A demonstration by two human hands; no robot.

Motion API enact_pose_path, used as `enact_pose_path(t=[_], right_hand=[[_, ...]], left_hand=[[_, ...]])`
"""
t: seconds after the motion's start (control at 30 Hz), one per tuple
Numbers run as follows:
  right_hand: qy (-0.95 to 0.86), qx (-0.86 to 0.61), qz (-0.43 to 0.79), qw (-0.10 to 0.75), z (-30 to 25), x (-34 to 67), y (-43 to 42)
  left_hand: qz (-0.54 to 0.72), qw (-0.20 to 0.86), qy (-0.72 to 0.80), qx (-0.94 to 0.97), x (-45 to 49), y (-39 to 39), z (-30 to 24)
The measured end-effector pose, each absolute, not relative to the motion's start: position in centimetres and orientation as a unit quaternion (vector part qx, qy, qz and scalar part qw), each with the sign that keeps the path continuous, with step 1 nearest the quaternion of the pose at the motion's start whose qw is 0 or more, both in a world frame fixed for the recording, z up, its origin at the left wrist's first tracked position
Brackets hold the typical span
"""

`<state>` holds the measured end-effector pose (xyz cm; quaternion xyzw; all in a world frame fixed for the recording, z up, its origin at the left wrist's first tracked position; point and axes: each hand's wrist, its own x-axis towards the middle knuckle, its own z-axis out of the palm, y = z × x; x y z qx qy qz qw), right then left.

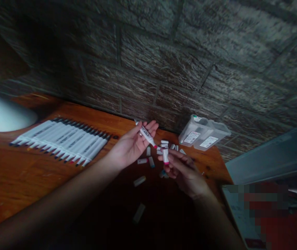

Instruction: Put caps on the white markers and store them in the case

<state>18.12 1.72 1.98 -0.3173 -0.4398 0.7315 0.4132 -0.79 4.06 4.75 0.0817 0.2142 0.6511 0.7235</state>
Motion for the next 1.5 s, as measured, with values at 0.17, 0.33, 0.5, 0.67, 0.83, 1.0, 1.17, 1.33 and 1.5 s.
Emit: enact_pose_path(t=[0.17,0.33,0.5,0.67,0.83,1.0,1.17,1.33,1.5], right_hand=[[-0.439,-0.328,0.721,0.424,1.5,18.0,1.8],[-0.454,-0.344,0.693,0.442,1.6,18.2,1.9],[-0.448,-0.382,0.65,0.48,2.0,19.0,2.7],[-0.479,-0.395,0.607,0.496,1.8,19.2,3.0],[-0.602,-0.398,0.46,0.517,1.6,18.6,2.4],[-0.705,-0.405,0.265,0.518,2.0,18.2,1.5],[-0.714,-0.419,0.241,0.506,2.3,18.0,0.9],[-0.617,-0.43,0.361,0.551,2.2,18.1,1.3],[-0.568,-0.421,0.431,0.561,2.2,17.9,1.4]], left_hand=[[0.659,0.714,0.217,0.092,-0.9,4.2,4.4],[0.665,0.703,0.231,0.104,-1.0,4.2,4.3],[0.678,0.688,0.235,0.111,-1.1,4.3,4.1],[0.679,0.686,0.235,0.118,-1.1,4.5,3.7],[0.669,0.693,0.223,0.148,-1.2,4.4,3.4],[0.665,0.691,0.244,0.144,-1.2,4.4,3.5],[0.669,0.683,0.249,0.155,-1.0,4.5,3.3],[0.676,0.676,0.242,0.162,-1.0,4.6,2.9],[0.68,0.673,0.235,0.168,-0.9,4.4,2.9]])
